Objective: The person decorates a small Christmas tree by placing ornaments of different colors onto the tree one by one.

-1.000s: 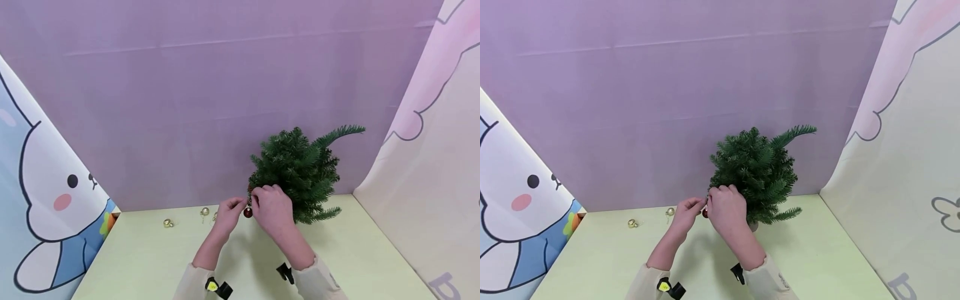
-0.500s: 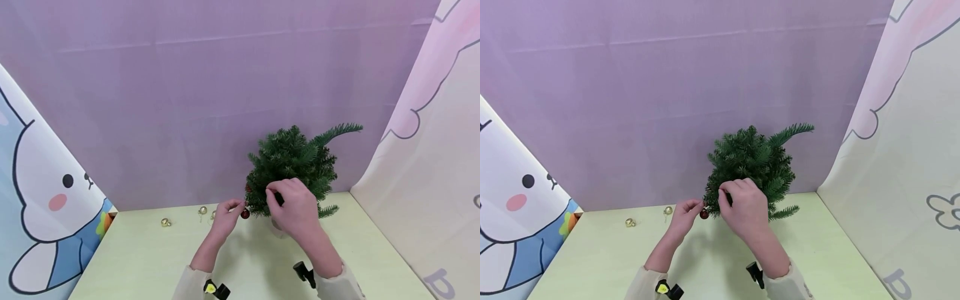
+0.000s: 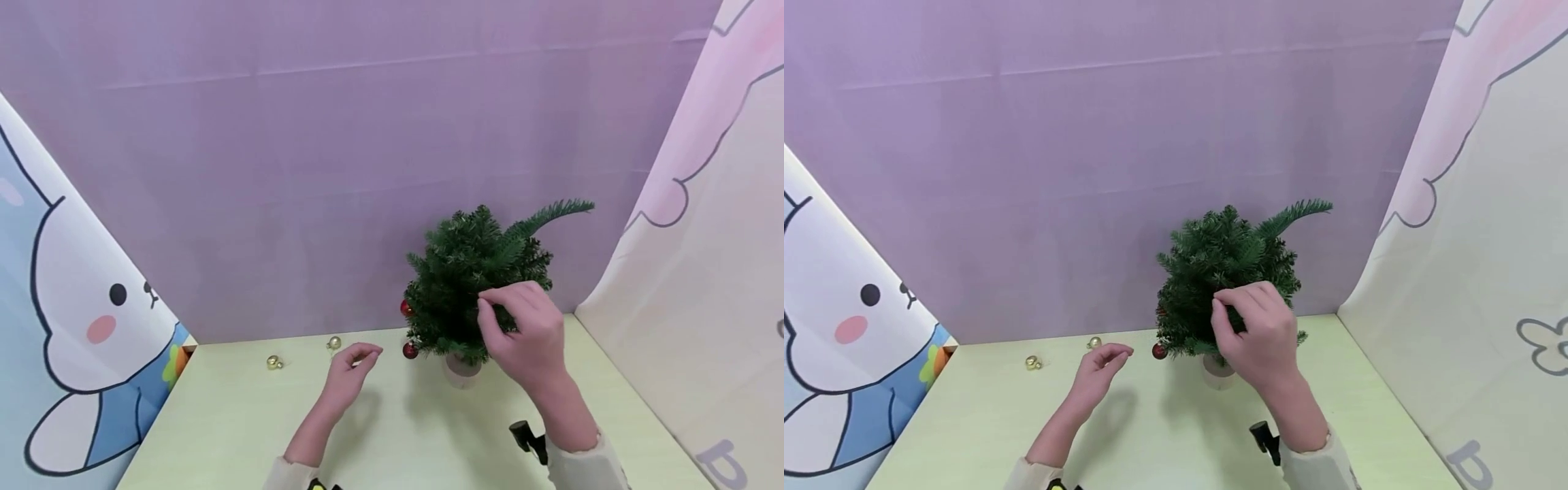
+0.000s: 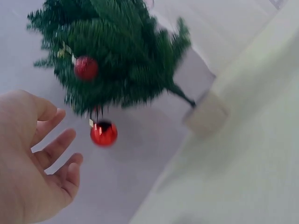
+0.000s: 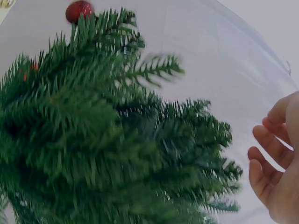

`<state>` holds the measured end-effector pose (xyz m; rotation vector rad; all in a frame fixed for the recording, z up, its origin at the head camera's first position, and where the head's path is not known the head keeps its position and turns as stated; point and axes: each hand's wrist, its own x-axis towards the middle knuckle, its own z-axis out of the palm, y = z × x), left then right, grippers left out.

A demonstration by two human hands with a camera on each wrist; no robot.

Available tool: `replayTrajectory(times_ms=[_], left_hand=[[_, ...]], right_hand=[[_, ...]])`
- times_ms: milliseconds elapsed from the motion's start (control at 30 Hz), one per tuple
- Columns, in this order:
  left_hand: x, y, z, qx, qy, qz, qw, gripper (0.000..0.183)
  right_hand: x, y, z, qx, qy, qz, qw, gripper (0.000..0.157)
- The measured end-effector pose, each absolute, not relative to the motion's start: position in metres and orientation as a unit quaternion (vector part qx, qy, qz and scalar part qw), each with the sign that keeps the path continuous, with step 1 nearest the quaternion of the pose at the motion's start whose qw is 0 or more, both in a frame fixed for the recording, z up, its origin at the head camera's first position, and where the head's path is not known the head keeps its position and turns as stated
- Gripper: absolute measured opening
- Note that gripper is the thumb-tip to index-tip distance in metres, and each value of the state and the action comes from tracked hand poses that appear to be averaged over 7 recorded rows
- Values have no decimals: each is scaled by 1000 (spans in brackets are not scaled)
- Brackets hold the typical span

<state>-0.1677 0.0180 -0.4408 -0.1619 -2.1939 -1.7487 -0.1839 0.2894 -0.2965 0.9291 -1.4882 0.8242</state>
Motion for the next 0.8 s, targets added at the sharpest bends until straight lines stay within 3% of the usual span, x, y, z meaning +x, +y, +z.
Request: replayTrajectory(times_ms=[200,333,600,800], left_hand=[[-163,-23,-484,-27,-773,-620,129,20],[-153,-43,-493,-4,-780,-617,106,23],[-147,-52,-495,-13,-797,-599,75,22],[-147,-57,-496,-34,-808,-587,42,25]], right_hand=[[-180,297,-282,338,-568,393,639,20],[-178,301,-274,287,-564,425,647,20],[-174,311,-260,254,-633,472,559,16],[-184,321,-255,209,-660,559,456,45]])
